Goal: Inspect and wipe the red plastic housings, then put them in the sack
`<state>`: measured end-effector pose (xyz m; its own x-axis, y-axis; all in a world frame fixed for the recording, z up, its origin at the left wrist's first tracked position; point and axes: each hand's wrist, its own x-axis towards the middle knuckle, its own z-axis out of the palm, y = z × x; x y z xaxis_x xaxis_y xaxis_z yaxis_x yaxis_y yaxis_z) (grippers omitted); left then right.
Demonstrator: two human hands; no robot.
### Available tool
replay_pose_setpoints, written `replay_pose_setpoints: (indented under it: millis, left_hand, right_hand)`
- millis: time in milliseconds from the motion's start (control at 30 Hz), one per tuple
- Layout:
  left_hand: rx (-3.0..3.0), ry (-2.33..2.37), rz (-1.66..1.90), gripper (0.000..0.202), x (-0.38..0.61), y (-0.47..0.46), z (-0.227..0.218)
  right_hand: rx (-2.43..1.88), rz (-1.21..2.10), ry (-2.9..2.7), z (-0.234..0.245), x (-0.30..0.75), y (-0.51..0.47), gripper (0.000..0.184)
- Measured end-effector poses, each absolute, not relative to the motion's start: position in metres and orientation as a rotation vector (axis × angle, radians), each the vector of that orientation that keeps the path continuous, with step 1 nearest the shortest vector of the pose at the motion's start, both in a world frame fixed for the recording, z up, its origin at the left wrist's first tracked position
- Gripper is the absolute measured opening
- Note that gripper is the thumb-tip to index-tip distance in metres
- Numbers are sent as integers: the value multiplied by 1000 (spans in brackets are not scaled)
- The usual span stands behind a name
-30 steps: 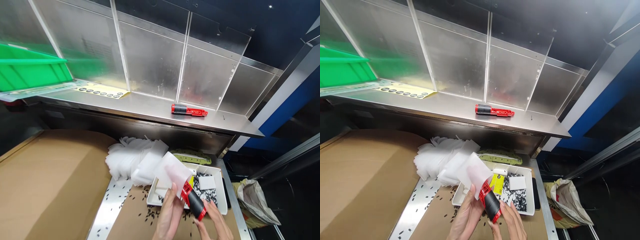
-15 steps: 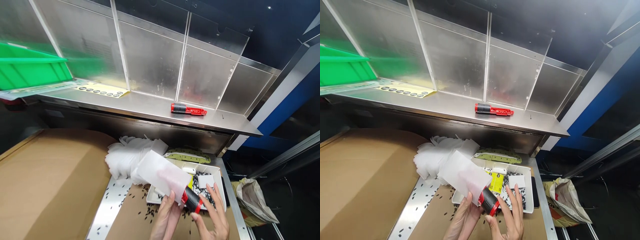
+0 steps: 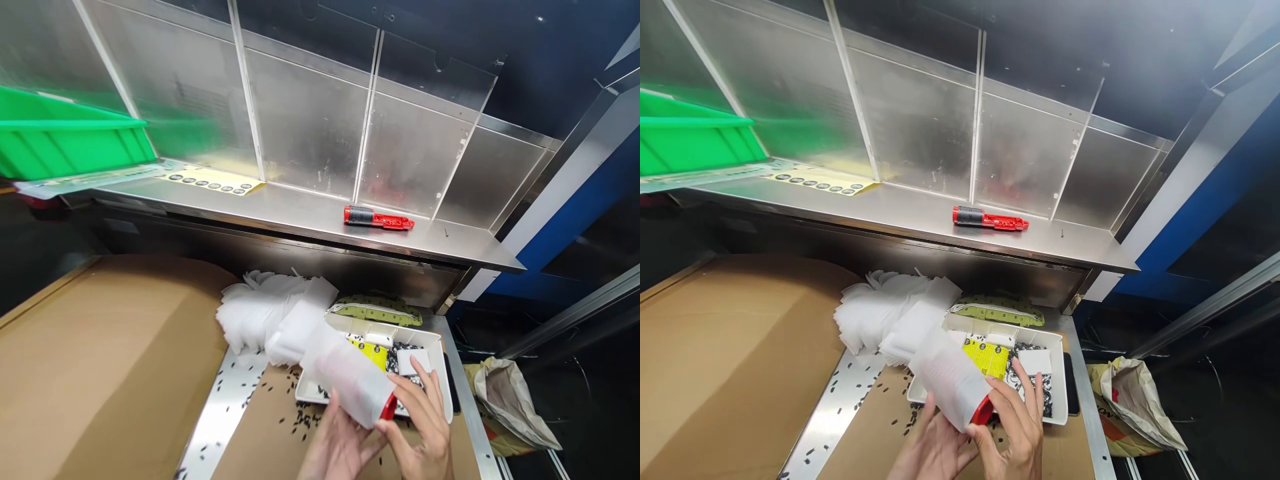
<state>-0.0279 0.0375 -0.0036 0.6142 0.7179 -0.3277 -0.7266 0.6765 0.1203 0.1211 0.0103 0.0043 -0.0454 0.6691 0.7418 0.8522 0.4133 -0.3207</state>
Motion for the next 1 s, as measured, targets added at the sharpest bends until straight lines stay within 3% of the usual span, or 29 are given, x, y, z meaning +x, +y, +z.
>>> replay_pose_setpoints:
  millis: [167,433,700,867,1000]
  left_hand:
    - [-292,468,821,60,-33,45,-4]
    - [-358,458,650,57,-19,21,-11]
    - [-257,119,467,61,-9,18,-23]
    - [-250,343,662,42,-2,13,-7]
    - [-238,557,879,47,-6,15,5]
  right_hand:
    - [-1443,-6,-2021,21,128,7,32]
    - [-1420,263,-2050,62,130,3,56]
    - [-1496,259,-2111,106,127,8,56]
    - [-1369,263,-2241,109,144,6,54]
    - [-1197,153,-2261,90,166,11,42]
